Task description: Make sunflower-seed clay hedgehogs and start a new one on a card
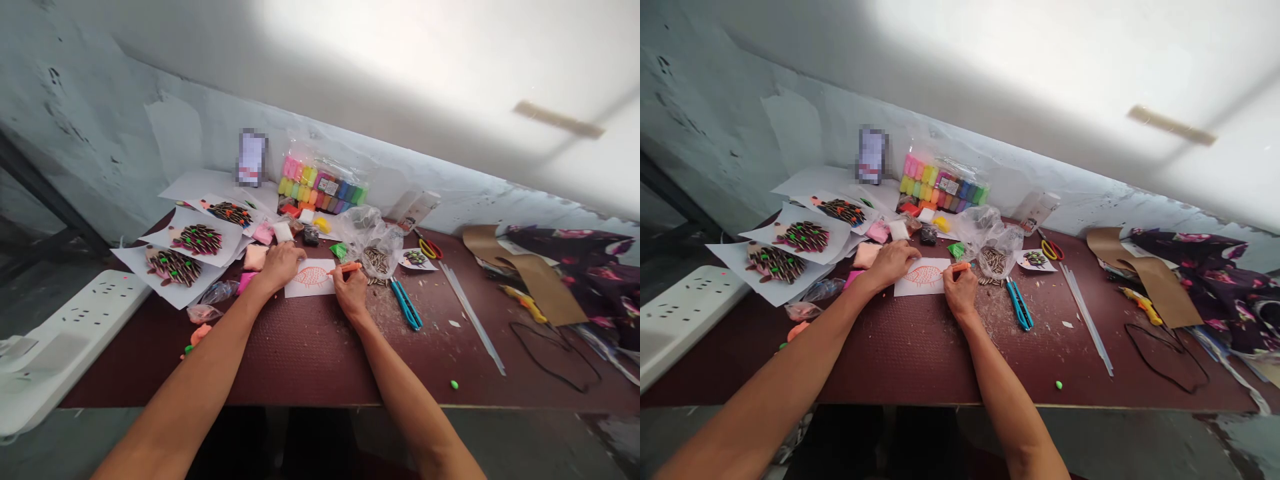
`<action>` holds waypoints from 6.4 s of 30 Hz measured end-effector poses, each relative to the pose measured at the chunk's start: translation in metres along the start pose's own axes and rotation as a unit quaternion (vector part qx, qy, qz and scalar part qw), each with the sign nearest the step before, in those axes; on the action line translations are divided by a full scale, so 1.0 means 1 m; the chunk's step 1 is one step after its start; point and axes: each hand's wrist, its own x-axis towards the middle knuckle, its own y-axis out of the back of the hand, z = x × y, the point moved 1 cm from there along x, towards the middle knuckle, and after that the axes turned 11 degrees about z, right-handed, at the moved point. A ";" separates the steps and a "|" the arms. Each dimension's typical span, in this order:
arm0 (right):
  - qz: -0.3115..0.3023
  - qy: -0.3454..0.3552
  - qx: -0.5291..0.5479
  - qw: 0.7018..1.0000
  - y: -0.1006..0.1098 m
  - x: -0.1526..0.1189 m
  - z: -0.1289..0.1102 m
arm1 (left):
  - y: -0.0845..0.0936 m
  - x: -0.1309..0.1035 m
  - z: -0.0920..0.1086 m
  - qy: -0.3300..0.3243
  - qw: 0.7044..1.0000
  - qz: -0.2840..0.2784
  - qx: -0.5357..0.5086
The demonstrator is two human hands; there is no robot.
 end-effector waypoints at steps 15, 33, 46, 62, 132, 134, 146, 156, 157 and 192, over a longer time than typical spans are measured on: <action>-0.014 0.009 -0.014 1.000 -0.001 -0.001 0.000 | -0.003 0.000 -0.001 0.001 1.000 0.011 -0.010; 0.006 0.014 -0.016 1.000 0.002 0.002 0.000 | -0.001 0.000 -0.001 -0.003 1.000 0.007 -0.001; -0.007 0.004 -0.038 0.999 -0.001 0.001 0.002 | 0.002 0.000 0.000 0.004 1.000 -0.003 -0.004; 0.005 0.002 0.022 1.000 0.009 -0.003 -0.007 | -0.004 0.001 -0.002 0.003 1.000 0.015 -0.006; -0.014 0.015 -0.024 0.999 0.003 -0.004 -0.001 | 0.002 0.002 0.001 0.007 1.000 -0.002 0.004; -0.016 0.013 -0.015 1.000 0.003 -0.004 -0.002 | 0.002 0.002 0.001 0.006 1.000 -0.001 0.005; -0.053 0.023 0.080 0.995 0.006 -0.007 -0.010 | -0.001 0.001 0.000 0.004 1.000 0.008 0.002; -0.070 0.028 0.051 0.996 0.007 -0.007 -0.015 | -0.001 0.001 -0.001 0.006 1.000 0.013 -0.003; -0.067 0.028 0.047 0.996 0.006 -0.007 -0.015 | 0.000 0.001 0.000 0.007 1.000 0.012 -0.004; -0.030 0.035 -0.010 0.999 0.005 -0.005 -0.008 | 0.001 0.001 0.000 0.005 1.000 0.009 0.004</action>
